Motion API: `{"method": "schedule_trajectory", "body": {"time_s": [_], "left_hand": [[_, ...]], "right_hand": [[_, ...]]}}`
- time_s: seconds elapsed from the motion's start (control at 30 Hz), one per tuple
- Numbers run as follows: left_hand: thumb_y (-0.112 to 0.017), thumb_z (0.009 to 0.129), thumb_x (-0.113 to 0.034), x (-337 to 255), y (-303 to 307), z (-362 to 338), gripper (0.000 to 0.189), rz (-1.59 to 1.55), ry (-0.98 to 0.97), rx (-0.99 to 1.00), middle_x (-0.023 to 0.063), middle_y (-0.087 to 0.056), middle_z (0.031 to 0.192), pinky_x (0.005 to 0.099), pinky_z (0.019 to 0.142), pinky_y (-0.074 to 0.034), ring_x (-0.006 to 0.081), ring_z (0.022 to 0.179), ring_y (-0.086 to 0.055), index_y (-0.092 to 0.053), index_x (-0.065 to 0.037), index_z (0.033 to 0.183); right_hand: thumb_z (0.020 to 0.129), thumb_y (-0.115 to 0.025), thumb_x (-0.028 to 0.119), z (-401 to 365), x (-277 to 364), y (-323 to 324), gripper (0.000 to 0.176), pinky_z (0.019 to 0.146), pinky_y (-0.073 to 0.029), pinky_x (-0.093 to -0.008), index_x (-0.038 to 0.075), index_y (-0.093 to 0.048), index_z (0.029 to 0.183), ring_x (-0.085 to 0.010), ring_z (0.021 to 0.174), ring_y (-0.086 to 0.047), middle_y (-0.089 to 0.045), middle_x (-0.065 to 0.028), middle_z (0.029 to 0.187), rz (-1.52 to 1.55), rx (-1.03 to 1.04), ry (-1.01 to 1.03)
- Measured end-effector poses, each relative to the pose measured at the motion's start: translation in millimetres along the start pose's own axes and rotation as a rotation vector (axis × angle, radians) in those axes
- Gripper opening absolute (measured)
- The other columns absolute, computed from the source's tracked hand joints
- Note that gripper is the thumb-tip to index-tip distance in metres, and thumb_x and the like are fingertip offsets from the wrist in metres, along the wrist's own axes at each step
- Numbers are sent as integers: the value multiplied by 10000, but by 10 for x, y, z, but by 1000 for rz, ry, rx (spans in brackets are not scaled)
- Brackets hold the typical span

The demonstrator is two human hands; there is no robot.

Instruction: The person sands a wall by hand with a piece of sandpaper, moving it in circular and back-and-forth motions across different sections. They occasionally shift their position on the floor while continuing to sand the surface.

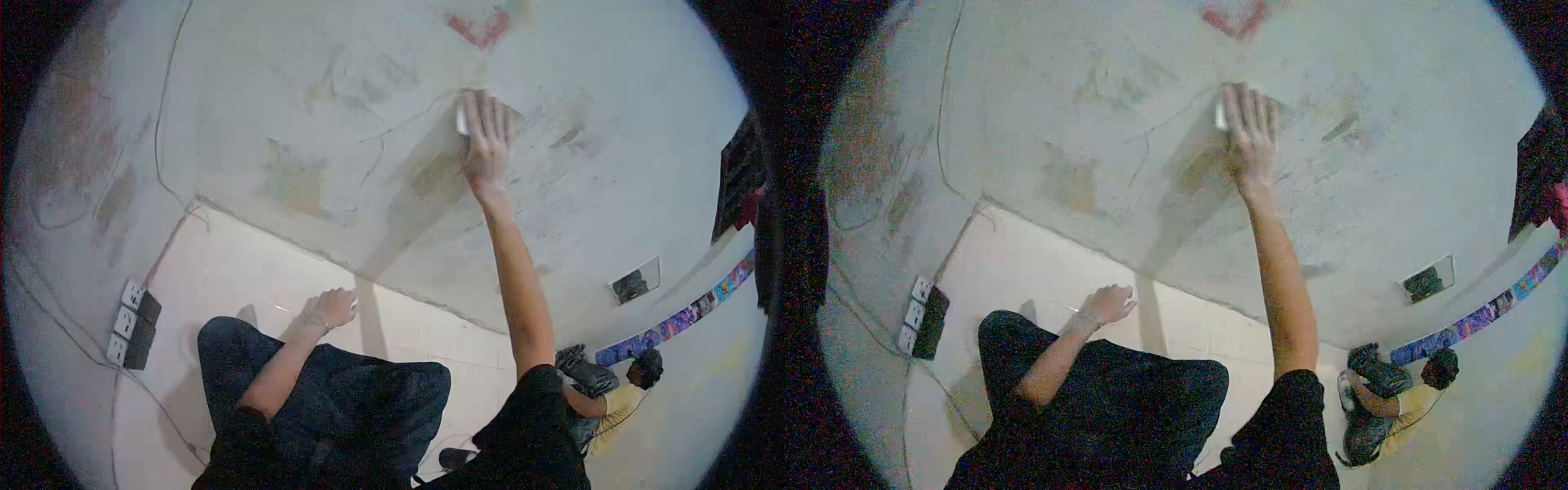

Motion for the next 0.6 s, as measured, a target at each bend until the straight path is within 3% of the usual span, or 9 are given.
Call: {"method": "schedule_trajectory", "body": {"time_s": [0.03,0.17,0.23,0.3,0.37,0.47,0.5,0.6], "left_hand": [[-520,944,-388,57,-108,65,377,22,-17,-5,194,-648,1001,503,870,-508,382,968,-634,-569,-47,1096],[-511,947,-391,-38,63,1,376,-50,4,69,196,-647,992,516,853,-508,388,958,-634,-575,-42,1072],[-575,856,-301,6,-37,29,304,-59,-58,-128,208,-660,930,504,806,-518,371,888,-662,-628,-25,972],[-574,847,-296,17,-76,59,290,-61,-21,-141,198,-665,921,503,803,-518,357,894,-663,-637,-29,942],[-578,836,-297,57,-169,97,287,-37,-29,-150,194,-666,922,498,795,-522,356,888,-665,-641,-32,929],[-587,820,-288,30,-132,63,273,-32,-45,-132,185,-667,917,493,784,-529,352,874,-669,-647,-39,916],[-590,815,-284,-5,-90,48,267,-36,-54,-123,182,-667,914,491,780,-531,350,868,-670,-650,-42,912],[-603,802,-262,7,-116,80,254,-31,-63,-176,173,-668,880,481,757,-541,344,855,-674,-648,-54,941]], "right_hand": [[879,-554,250,-15,22,-26,653,1185,-225,-454,190,-348,1496,-203,1405,-355,-351,-21,1545,-42,-38,-90],[808,-617,104,-158,387,-174,664,1141,-294,-482,157,-433,1444,-247,1388,-380,-402,-81,1506,152,220,486],[775,-630,115,-125,180,-286,684,1138,-309,-476,163,-449,1433,-244,1375,-397,-436,-65,1479,278,195,506],[745,-676,173,-37,-149,-257,724,1150,-268,-491,159,-458,1435,-297,1378,-386,-444,-80,1474,-70,85,309],[731,-691,175,171,-123,15,736,1159,-237,-504,165,-467,1432,-304,1386,-373,-427,-75,1492,32,-184,86],[754,-660,156,-49,-6,-166,713,1165,-234,-493,190,-461,1438,-293,1401,-353,-399,-66,1514,27,43,244],[776,-626,128,-150,49,-292,702,1168,-237,-482,187,-440,1451,-290,1406,-343,-376,-67,1528,-69,194,483],[845,-571,163,-119,57,-285,650,1193,-196,-470,213,-397,1468,-253,1426,-313,-322,-18,1560,-5,325,652]]}}
Point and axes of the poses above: each hand's wrist, its own z-axis towards the middle knuckle, its own y-axis out of the back of the hand, x = y × z, the point moved 4 cm from there along z, towards the middle knuckle
